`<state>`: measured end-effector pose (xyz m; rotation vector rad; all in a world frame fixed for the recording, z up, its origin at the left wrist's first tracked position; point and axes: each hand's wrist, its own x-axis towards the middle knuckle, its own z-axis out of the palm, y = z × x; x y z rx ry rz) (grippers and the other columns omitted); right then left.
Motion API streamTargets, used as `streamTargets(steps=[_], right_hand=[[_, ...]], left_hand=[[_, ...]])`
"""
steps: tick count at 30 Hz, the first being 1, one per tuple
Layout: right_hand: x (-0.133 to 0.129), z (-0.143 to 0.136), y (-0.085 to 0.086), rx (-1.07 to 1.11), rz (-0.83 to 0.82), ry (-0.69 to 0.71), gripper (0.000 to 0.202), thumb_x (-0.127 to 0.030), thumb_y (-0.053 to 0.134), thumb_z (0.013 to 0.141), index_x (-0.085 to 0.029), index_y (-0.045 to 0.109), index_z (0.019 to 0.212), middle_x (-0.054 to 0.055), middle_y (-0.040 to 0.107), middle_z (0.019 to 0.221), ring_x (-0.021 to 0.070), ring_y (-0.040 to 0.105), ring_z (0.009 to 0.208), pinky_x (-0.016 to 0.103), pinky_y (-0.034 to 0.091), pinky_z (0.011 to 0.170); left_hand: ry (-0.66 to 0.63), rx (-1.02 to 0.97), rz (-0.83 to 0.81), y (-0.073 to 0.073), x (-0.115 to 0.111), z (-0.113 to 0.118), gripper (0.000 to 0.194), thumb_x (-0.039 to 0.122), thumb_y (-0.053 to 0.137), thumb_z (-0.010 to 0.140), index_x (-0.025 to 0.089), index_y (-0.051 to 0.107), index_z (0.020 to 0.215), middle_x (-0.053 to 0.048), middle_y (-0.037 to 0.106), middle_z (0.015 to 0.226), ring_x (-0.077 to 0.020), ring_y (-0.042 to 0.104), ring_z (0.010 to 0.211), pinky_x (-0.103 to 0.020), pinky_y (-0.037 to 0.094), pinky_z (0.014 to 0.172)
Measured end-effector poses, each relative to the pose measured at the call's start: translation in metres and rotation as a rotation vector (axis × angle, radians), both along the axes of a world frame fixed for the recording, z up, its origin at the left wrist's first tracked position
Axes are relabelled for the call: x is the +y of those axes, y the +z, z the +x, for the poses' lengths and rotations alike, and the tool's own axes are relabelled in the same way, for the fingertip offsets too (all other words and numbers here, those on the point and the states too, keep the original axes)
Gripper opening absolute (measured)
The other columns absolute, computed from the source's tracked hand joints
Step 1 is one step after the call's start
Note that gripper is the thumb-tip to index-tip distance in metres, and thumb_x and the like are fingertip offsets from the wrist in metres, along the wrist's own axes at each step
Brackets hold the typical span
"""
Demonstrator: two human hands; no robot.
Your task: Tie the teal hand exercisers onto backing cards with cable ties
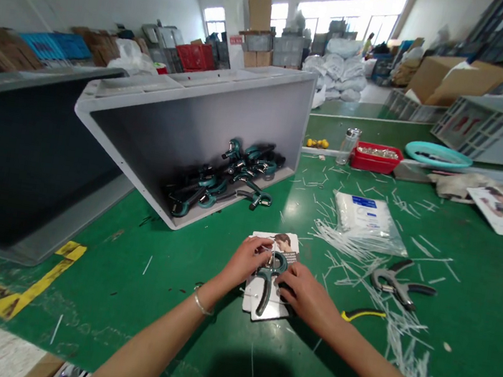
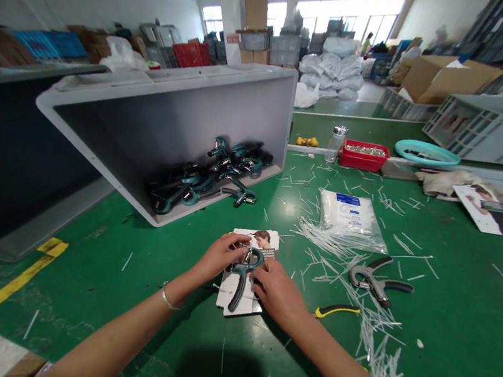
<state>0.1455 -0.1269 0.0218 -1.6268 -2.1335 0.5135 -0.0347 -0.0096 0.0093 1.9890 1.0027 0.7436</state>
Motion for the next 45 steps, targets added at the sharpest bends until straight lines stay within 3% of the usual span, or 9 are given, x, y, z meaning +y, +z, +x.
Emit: streamTargets(steps=[3, 9, 15, 24, 38, 45], right_hand=[[0.006, -0.005, -0.011, 0.049, 0.030, -0.056, 0.011, -0.024, 0.056, 0.092, -0.022, 0.067, 0.093, 0.007, 0.056, 0.102, 0.0212, 0.056, 0.098, 0.035, 0.049, 0.084], [0.019, -0.011, -0.022, 0.228, 0.084, -0.159, 0.013, -0.026, 0.059, 0.091, -0.021, 0.066, 0.083, 0.007, 0.059, 0.100, 0.0229, 0.055, 0.101, 0.038, 0.046, 0.090], [0.035, -0.007, -0.023, 0.456, 0.100, -0.234, 0.018, -0.033, 0.059, 0.091, -0.022, 0.069, 0.081, 0.007, 0.062, 0.122, 0.0257, 0.051, 0.120, 0.048, 0.031, 0.105], [0.029, -0.004, -0.030, 0.424, -0.015, -0.081, 0.018, -0.033, 0.061, 0.088, -0.021, 0.069, 0.076, 0.005, 0.044, 0.150, 0.0281, 0.036, 0.138, 0.050, 0.023, 0.110], [0.032, -0.002, -0.043, 0.434, -0.005, -0.092, 0.016, -0.033, 0.063, 0.087, -0.022, 0.071, 0.079, 0.006, 0.050, 0.144, 0.0306, 0.040, 0.133, 0.051, 0.026, 0.108], [0.032, -0.005, -0.038, 0.459, 0.013, -0.125, 0.017, -0.034, 0.063, 0.087, -0.021, 0.070, 0.079, 0.008, 0.055, 0.138, 0.0307, 0.044, 0.129, 0.051, 0.029, 0.106]], left_hand=[[-0.010, -0.055, -0.066, -0.003, -0.002, 0.011, 0.013, 0.024, 0.062, 0.083, 0.021, 0.073, 0.089, -0.004, 0.072, 0.090, -0.0207, 0.063, 0.089, -0.032, 0.047, 0.084], [-0.082, 0.047, 0.143, -0.003, -0.019, 0.002, 0.012, 0.024, 0.059, 0.088, 0.024, 0.072, 0.089, -0.004, 0.070, 0.094, -0.0218, 0.059, 0.098, -0.037, 0.040, 0.096], [-0.023, 0.008, 0.140, -0.015, -0.020, -0.001, 0.008, 0.021, 0.062, 0.086, 0.022, 0.070, 0.086, -0.004, 0.068, 0.093, -0.0208, 0.057, 0.097, -0.036, 0.041, 0.092], [-0.015, -0.076, 0.054, -0.019, -0.020, -0.001, 0.008, 0.022, 0.064, 0.085, 0.022, 0.072, 0.087, -0.004, 0.070, 0.093, -0.0207, 0.060, 0.097, -0.036, 0.041, 0.094], [-0.029, -0.117, 0.049, -0.021, -0.022, -0.004, 0.008, 0.022, 0.065, 0.086, 0.022, 0.073, 0.089, -0.004, 0.068, 0.093, -0.0199, 0.060, 0.097, -0.036, 0.043, 0.094], [-0.067, -0.077, 0.123, -0.019, -0.025, -0.008, 0.007, 0.023, 0.066, 0.086, 0.022, 0.073, 0.087, -0.005, 0.068, 0.098, -0.0203, 0.059, 0.101, -0.037, 0.041, 0.096]])
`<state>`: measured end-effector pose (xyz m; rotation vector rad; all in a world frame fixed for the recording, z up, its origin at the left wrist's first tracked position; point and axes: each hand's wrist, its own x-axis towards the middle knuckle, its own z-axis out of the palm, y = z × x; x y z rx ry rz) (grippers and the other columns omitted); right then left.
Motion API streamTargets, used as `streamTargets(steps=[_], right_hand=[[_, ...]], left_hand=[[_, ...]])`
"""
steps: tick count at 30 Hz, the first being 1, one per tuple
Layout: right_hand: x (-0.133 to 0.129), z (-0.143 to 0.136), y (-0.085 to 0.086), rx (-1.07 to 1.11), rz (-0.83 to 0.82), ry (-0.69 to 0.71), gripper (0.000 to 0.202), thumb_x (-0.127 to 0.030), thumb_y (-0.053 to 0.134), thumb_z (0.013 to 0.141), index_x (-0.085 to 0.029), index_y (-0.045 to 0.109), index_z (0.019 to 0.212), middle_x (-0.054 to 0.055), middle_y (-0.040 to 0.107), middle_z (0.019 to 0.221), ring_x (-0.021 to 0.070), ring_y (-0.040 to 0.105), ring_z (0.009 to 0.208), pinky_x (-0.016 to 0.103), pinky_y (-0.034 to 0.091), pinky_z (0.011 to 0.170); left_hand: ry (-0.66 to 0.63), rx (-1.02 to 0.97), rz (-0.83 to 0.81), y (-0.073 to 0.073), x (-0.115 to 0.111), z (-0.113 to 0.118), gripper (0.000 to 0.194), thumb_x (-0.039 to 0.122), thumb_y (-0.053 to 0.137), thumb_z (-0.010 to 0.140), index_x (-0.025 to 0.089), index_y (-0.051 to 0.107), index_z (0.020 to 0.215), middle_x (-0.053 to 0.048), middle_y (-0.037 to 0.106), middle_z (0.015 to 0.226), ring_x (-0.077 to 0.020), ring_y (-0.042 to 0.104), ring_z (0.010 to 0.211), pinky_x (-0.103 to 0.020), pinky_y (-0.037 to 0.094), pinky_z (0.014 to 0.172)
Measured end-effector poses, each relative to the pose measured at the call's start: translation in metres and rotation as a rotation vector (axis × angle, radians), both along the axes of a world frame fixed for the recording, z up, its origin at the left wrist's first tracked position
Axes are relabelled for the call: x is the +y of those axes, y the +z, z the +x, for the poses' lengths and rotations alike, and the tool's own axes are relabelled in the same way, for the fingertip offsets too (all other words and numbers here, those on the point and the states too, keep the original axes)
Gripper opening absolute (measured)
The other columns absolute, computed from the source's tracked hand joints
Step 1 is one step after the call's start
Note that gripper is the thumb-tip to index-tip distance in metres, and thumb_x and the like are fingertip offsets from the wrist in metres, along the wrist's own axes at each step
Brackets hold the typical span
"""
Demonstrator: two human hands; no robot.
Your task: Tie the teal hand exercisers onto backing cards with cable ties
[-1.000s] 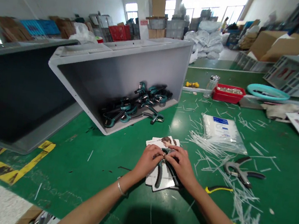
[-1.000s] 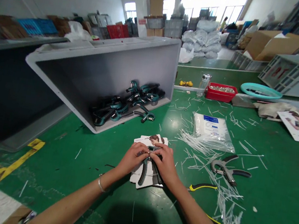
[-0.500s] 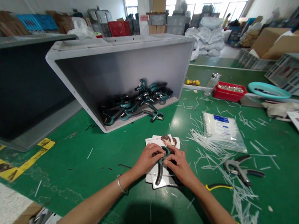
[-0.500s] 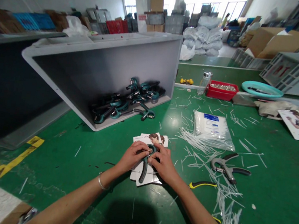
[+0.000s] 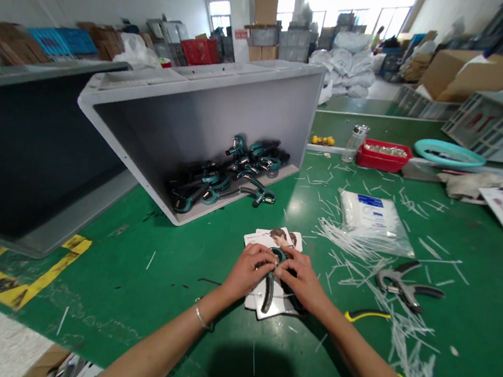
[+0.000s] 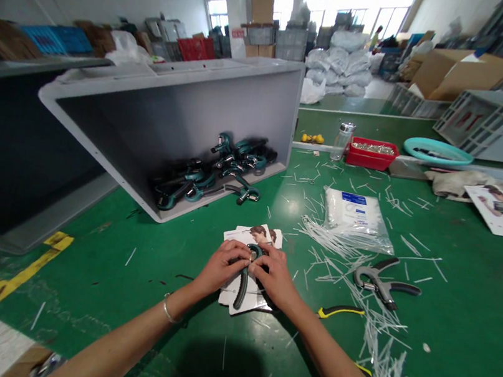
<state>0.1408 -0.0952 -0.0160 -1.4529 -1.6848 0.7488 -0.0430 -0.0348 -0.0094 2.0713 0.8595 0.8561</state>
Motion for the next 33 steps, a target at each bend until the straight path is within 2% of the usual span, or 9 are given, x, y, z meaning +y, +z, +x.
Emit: streamTargets(steps=[4, 7, 11, 16, 19, 23, 27, 30, 33], right_hand=[[0.001, -0.002, 0.001, 0.034, -0.004, -0.042, 0.020, -0.035, 0.060, 0.090, -0.021, 0.069, 0.078, 0.008, 0.060, 0.130, 0.0296, 0.047, 0.126, 0.050, 0.031, 0.105], [0.002, -0.002, -0.004, 0.032, 0.025, -0.043, 0.012, -0.029, 0.058, 0.090, -0.022, 0.068, 0.090, 0.007, 0.061, 0.127, 0.0272, 0.047, 0.125, 0.048, 0.032, 0.105], [0.006, -0.004, -0.010, 0.032, 0.064, -0.098, 0.022, -0.021, 0.056, 0.086, -0.023, 0.062, 0.107, 0.007, 0.063, 0.121, 0.0261, 0.050, 0.118, 0.047, 0.035, 0.102], [0.015, -0.010, -0.014, 0.059, 0.110, -0.153, 0.030, -0.017, 0.055, 0.081, -0.022, 0.059, 0.110, 0.009, 0.061, 0.125, 0.0260, 0.051, 0.118, 0.046, 0.036, 0.100], [0.016, -0.013, -0.011, 0.040, 0.136, -0.140, 0.022, -0.018, 0.055, 0.083, -0.022, 0.061, 0.103, 0.009, 0.062, 0.124, 0.0263, 0.051, 0.120, 0.047, 0.033, 0.102], [0.000, -0.005, 0.007, 0.019, 0.120, -0.102, 0.015, -0.024, 0.050, 0.092, -0.022, 0.063, 0.098, 0.007, 0.065, 0.116, 0.0248, 0.053, 0.113, 0.044, 0.036, 0.098], [-0.030, 0.002, 0.035, -0.256, 0.096, 0.127, 0.019, -0.028, 0.047, 0.098, -0.021, 0.064, 0.094, 0.006, 0.068, 0.093, 0.0224, 0.054, 0.094, 0.038, 0.038, 0.088], [-0.043, -0.003, 0.047, -0.547, 0.114, 0.230, 0.016, -0.027, 0.053, 0.095, -0.019, 0.065, 0.090, 0.009, 0.066, 0.087, 0.0244, 0.051, 0.091, 0.039, 0.036, 0.084], [-0.044, -0.009, 0.044, -0.596, 0.111, 0.243, 0.013, -0.020, 0.052, 0.094, -0.018, 0.065, 0.094, 0.009, 0.065, 0.090, 0.0244, 0.050, 0.091, 0.037, 0.037, 0.081]], left_hand=[[-0.067, 0.026, -0.046, 0.008, 0.004, -0.003, 0.012, 0.029, 0.063, 0.089, 0.022, 0.072, 0.090, -0.004, 0.070, 0.099, -0.0202, 0.059, 0.100, -0.037, 0.039, 0.096], [-0.012, 0.038, -0.110, 0.018, 0.007, 0.000, 0.013, 0.031, 0.064, 0.087, 0.020, 0.069, 0.084, -0.003, 0.070, 0.087, -0.0196, 0.060, 0.090, -0.034, 0.042, 0.088], [0.077, 0.053, 0.065, 0.028, -0.008, 0.009, 0.013, 0.026, 0.061, 0.089, 0.020, 0.064, 0.078, -0.002, 0.067, 0.084, -0.0197, 0.057, 0.090, -0.036, 0.041, 0.089], [-0.063, 0.312, 0.426, 0.012, -0.050, 0.014, 0.017, 0.017, 0.048, 0.093, 0.017, 0.063, 0.085, -0.007, 0.064, 0.090, -0.0226, 0.053, 0.093, -0.042, 0.041, 0.091], [-0.137, 0.455, 0.519, 0.000, -0.064, 0.013, 0.019, 0.013, 0.045, 0.092, 0.016, 0.062, 0.085, -0.009, 0.063, 0.090, -0.0247, 0.052, 0.093, -0.042, 0.043, 0.087], [-0.016, 0.454, 0.454, 0.012, -0.069, 0.001, 0.016, 0.026, 0.050, 0.094, 0.017, 0.060, 0.104, -0.010, 0.061, 0.109, -0.0266, 0.052, 0.106, -0.045, 0.042, 0.095], [0.244, 0.548, 0.340, 0.025, -0.074, -0.020, 0.047, 0.053, 0.061, 0.085, 0.015, 0.056, 0.111, -0.014, 0.061, 0.108, -0.0311, 0.055, 0.101, -0.050, 0.043, 0.089], [0.199, 0.618, 0.247, 0.022, -0.078, -0.026, 0.032, 0.046, 0.062, 0.086, 0.016, 0.058, 0.096, -0.009, 0.061, 0.090, -0.0269, 0.057, 0.088, -0.044, 0.046, 0.081], [0.169, 0.558, 0.184, 0.017, -0.078, -0.026, 0.014, 0.032, 0.059, 0.088, 0.018, 0.058, 0.089, -0.007, 0.061, 0.087, -0.0241, 0.058, 0.087, -0.040, 0.047, 0.082]])
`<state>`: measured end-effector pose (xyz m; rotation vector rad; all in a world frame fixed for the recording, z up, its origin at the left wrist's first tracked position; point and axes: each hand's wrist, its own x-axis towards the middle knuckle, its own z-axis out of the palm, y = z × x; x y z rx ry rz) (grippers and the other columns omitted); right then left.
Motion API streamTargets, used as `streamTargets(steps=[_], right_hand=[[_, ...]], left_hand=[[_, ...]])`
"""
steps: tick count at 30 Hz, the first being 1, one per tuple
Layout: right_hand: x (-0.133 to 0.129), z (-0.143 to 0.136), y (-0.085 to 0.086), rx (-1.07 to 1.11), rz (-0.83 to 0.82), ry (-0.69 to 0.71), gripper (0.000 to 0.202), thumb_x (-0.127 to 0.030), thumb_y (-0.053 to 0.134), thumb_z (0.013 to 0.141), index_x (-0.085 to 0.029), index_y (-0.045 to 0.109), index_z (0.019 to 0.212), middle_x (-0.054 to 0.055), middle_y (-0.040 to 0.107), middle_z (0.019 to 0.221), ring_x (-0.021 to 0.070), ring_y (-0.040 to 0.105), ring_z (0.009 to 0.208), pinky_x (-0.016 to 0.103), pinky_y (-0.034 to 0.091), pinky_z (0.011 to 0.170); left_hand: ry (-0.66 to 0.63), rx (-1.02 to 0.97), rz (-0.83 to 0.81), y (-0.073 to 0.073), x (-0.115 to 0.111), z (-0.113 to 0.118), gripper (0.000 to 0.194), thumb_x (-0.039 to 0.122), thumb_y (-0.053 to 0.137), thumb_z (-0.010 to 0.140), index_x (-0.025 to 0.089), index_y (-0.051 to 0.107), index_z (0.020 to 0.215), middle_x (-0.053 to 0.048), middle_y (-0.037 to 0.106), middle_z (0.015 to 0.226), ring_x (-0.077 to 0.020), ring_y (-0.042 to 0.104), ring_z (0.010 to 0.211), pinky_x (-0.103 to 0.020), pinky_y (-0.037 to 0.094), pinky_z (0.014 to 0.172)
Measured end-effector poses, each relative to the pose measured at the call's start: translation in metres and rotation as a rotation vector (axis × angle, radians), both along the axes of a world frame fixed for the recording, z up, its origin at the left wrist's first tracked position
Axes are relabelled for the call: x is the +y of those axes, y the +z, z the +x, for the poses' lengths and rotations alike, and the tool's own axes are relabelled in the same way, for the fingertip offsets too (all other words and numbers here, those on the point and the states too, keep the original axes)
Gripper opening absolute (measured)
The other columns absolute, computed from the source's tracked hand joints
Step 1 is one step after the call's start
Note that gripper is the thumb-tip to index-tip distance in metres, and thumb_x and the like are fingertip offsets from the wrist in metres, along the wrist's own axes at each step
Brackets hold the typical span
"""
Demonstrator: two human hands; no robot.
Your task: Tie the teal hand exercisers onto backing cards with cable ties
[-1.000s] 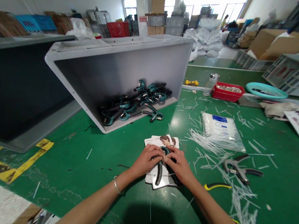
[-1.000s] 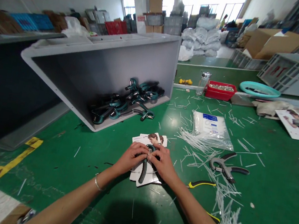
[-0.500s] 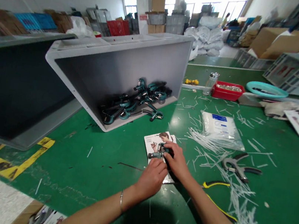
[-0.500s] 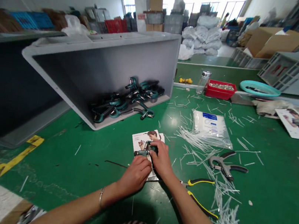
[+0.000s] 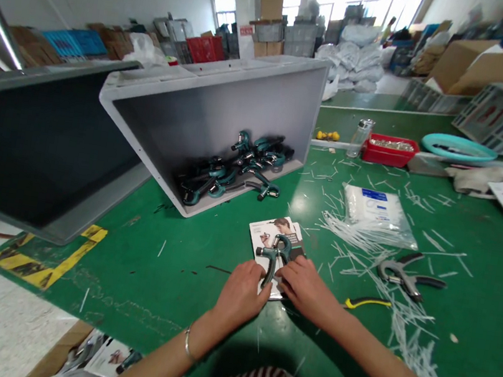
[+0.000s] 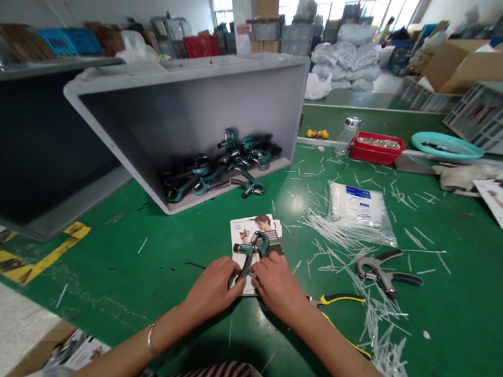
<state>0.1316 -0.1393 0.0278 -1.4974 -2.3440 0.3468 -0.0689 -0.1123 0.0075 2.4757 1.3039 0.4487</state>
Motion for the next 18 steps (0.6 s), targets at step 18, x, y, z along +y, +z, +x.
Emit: streamTargets(steps=[18], right_hand=[[0.012, -0.007, -0.032, 0.376, 0.008, -0.083, 0.014, -0.021, 0.053, 0.096, -0.022, 0.067, 0.097, 0.004, 0.069, 0.093, 0.0220, 0.056, 0.091, 0.037, 0.042, 0.085]], left_hand=[[0.034, -0.526, -0.212, -0.008, 0.011, 0.003, 0.008, 0.022, 0.058, 0.090, 0.019, 0.066, 0.089, -0.003, 0.070, 0.089, -0.0174, 0.063, 0.087, -0.030, 0.048, 0.084]])
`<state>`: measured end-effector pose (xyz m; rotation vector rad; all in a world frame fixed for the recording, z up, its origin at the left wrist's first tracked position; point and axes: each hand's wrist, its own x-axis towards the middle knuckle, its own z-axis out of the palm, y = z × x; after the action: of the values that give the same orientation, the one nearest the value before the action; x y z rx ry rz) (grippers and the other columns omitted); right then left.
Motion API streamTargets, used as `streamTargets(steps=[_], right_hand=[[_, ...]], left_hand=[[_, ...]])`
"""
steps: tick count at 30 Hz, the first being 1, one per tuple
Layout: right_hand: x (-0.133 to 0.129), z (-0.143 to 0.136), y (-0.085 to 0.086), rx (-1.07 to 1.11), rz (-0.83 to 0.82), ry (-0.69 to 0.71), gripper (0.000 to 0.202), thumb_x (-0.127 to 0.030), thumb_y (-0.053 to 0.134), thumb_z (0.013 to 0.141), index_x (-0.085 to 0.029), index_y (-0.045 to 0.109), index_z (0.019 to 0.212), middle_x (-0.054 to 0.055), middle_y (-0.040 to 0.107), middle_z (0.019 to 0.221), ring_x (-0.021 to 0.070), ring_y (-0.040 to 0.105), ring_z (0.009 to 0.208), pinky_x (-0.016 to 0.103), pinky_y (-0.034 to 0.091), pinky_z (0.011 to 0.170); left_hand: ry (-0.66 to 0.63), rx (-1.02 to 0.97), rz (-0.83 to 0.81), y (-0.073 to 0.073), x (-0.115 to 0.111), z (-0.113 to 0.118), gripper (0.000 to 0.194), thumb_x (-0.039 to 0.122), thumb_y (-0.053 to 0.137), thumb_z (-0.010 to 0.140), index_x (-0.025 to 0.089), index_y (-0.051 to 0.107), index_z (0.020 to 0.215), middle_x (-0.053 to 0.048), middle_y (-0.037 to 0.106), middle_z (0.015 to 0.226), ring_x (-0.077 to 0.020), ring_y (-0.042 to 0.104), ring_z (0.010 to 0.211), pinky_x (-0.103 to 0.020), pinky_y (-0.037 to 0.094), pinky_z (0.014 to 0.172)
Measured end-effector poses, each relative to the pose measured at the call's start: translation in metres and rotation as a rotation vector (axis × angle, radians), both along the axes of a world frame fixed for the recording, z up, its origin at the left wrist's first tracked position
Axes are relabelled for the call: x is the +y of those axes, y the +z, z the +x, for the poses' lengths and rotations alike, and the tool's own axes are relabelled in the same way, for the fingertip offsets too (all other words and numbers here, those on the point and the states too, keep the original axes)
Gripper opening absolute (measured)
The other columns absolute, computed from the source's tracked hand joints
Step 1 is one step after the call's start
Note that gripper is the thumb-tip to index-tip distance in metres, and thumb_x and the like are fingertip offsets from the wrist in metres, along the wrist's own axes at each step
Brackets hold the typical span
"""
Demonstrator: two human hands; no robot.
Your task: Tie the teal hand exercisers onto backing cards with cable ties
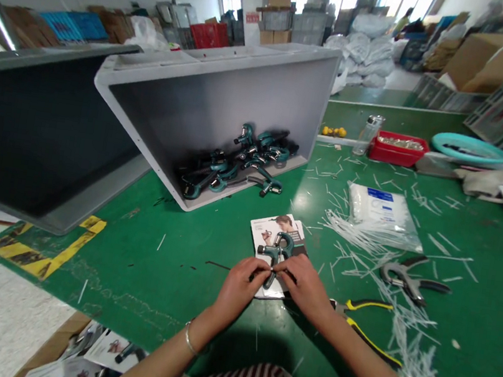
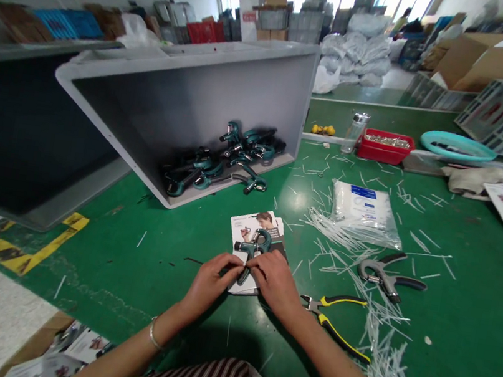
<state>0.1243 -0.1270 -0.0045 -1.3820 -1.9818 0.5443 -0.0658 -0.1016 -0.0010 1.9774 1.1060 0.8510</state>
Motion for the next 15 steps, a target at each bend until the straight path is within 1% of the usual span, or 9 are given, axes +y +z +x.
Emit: streamTargets(steps=[3, 5, 6, 8, 9, 10, 12, 15], right_hand=[[0.000, -0.001, -0.003, 0.044, -0.034, -0.068, 0.013, -0.023, 0.056, 0.094, -0.023, 0.065, 0.104, 0.004, 0.069, 0.097, 0.0228, 0.057, 0.093, 0.038, 0.043, 0.086], [0.002, -0.001, -0.003, 0.095, -0.077, -0.129, 0.022, -0.023, 0.061, 0.090, -0.023, 0.061, 0.112, 0.004, 0.068, 0.096, 0.0230, 0.058, 0.093, 0.038, 0.044, 0.085], [0.002, -0.001, -0.002, 0.111, -0.094, -0.147, 0.024, -0.023, 0.062, 0.089, -0.023, 0.060, 0.113, 0.004, 0.068, 0.095, 0.0228, 0.058, 0.092, 0.037, 0.045, 0.084], [0.002, -0.001, 0.000, 0.100, -0.101, -0.118, 0.015, -0.024, 0.063, 0.089, -0.023, 0.062, 0.104, 0.003, 0.068, 0.091, 0.0223, 0.058, 0.089, 0.036, 0.045, 0.082], [0.002, 0.000, 0.002, 0.079, -0.090, -0.081, 0.007, -0.025, 0.063, 0.089, -0.023, 0.064, 0.096, 0.002, 0.068, 0.090, 0.0220, 0.057, 0.088, 0.036, 0.044, 0.081], [0.002, 0.000, 0.003, 0.056, -0.074, -0.043, 0.004, -0.026, 0.062, 0.090, -0.023, 0.064, 0.090, 0.002, 0.068, 0.089, 0.0217, 0.057, 0.087, 0.036, 0.044, 0.081], [0.000, 0.001, 0.006, 0.023, -0.046, 0.003, 0.009, -0.027, 0.061, 0.092, -0.023, 0.065, 0.085, 0.002, 0.068, 0.086, 0.0215, 0.056, 0.086, 0.036, 0.043, 0.081], [-0.001, 0.001, 0.008, -0.013, -0.023, -0.002, 0.011, -0.027, 0.058, 0.093, -0.022, 0.065, 0.086, 0.004, 0.068, 0.085, 0.0219, 0.055, 0.085, 0.037, 0.043, 0.080]], left_hand=[[0.023, -0.074, -0.083, -0.003, 0.000, -0.004, 0.008, 0.023, 0.059, 0.089, 0.019, 0.066, 0.090, -0.003, 0.068, 0.090, -0.0165, 0.063, 0.085, -0.028, 0.048, 0.081], [0.031, -0.101, -0.128, -0.005, 0.000, -0.006, 0.009, 0.026, 0.059, 0.088, 0.019, 0.066, 0.090, -0.003, 0.067, 0.089, -0.0159, 0.062, 0.083, -0.027, 0.048, 0.078], [0.030, -0.111, -0.140, -0.006, 0.000, -0.006, 0.010, 0.027, 0.060, 0.088, 0.019, 0.066, 0.090, -0.003, 0.067, 0.088, -0.0158, 0.062, 0.082, -0.027, 0.048, 0.077], [0.018, -0.131, -0.148, -0.007, 0.000, -0.007, 0.013, 0.029, 0.059, 0.089, 0.019, 0.066, 0.090, -0.003, 0.067, 0.088, -0.0157, 0.062, 0.081, -0.027, 0.048, 0.077], [0.012, -0.137, -0.149, -0.006, 0.001, -0.007, 0.014, 0.030, 0.059, 0.089, 0.019, 0.067, 0.090, -0.003, 0.067, 0.089, -0.0158, 0.062, 0.082, -0.027, 0.048, 0.077], [0.006, -0.141, -0.149, -0.006, 0.001, -0.007, 0.014, 0.030, 0.059, 0.089, 0.019, 0.067, 0.090, -0.003, 0.067, 0.089, -0.0160, 0.062, 0.082, -0.027, 0.048, 0.078], [-0.005, -0.141, -0.155, -0.004, 0.002, -0.007, 0.015, 0.031, 0.059, 0.089, 0.019, 0.068, 0.090, -0.004, 0.067, 0.089, -0.0164, 0.062, 0.083, -0.027, 0.048, 0.078], [-0.016, -0.148, -0.180, -0.003, 0.003, -0.008, 0.015, 0.031, 0.060, 0.088, 0.019, 0.068, 0.088, -0.004, 0.067, 0.087, -0.0163, 0.062, 0.082, -0.027, 0.048, 0.078]])
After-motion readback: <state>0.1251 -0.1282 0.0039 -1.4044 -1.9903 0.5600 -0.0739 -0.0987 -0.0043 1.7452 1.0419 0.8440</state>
